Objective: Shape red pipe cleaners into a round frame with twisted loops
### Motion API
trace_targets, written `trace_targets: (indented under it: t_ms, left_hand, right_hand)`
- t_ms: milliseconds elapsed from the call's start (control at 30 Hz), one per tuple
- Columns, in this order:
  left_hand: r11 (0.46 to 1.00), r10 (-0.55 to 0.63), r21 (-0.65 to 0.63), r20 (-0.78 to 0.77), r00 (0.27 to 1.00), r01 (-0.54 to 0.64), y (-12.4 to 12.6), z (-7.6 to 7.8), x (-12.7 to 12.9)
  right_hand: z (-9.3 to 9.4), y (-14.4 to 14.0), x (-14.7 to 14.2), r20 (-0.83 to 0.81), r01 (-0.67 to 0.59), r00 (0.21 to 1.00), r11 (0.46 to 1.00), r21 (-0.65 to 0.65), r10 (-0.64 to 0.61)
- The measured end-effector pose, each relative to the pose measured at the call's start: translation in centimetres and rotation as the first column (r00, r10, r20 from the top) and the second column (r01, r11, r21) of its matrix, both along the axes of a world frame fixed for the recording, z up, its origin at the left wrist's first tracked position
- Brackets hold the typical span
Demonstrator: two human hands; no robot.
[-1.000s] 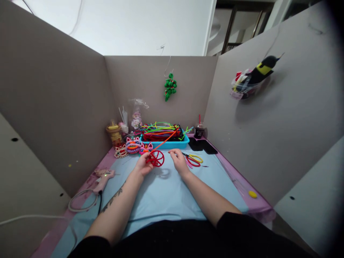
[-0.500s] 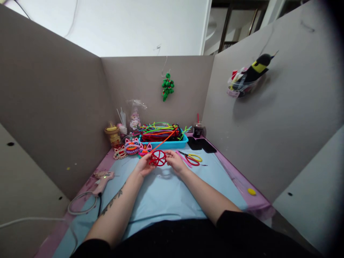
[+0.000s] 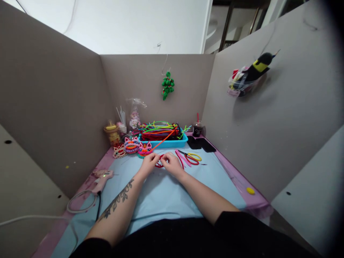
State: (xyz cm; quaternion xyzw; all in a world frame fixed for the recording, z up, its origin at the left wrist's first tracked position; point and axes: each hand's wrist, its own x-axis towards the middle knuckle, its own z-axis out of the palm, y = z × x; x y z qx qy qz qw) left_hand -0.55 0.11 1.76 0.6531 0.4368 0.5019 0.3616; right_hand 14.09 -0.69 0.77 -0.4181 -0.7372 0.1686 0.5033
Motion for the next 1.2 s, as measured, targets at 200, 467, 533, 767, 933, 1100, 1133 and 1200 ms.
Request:
trace_targets:
  t_ms: [200,467,533,767,933,1100,1133,1200]
  left_hand:
    - [0.999,-0.039,-0.023,0.053,0.998,0.04,-0.2,0.1,0.2]
    - [1.0,-0.013,0.014,-0.039,0.999,0.013,0.2,-0.5,0.0]
    - [1.0,-0.009,0.019,-0.04,0.999,0.009,0.3,-0.6,0.0]
    - [1.0,-0.017,0.015,-0.017,1.0,0.017,-0.1,-0.5,0.2]
    - [1.0,-0.01,0.001,-0.007,1.0,0.01,0.0,-0.5,0.1]
    - [1.0,-0.004,-0.019,0.008,1.0,0.004,0.2,-0.5,-0.2]
    - [1.0,-0.016,-0.023,-0.001,1.0,0.016,0.2,-0.4,-0.2]
    - [0.999,-0.045,-0.028,-0.028,0.999,0.045,0.1,-0.3,-0.3]
  right_hand:
    - [0.1,0.0,0.1,-0.057,0.042,0.997,0.999,0.004,-0.042]
    - [0.3,-0.1,0.1,-0.108,0.062,0.992,0.998,-0.007,-0.063]
    - [0.2,0.0,0.1,-0.099,0.062,0.993,0.998,-0.011,-0.063]
    - [-0.1,-0.2,-0.2,-0.073,0.072,0.995,0.997,-0.015,-0.073]
    - [0.1,-0.5,-0.3,-0.045,0.044,0.998,0.999,-0.001,-0.044]
    - [0.6,-0.5,0.4,-0.046,-0.077,0.995,0.99,0.121,0.083]
    - [0.7,-0.5,0.5,-0.031,-0.103,0.994,0.984,0.146,0.109]
    - [0.7,-0.4,0.8,-0.001,-0.135,0.991,0.975,0.174,0.137]
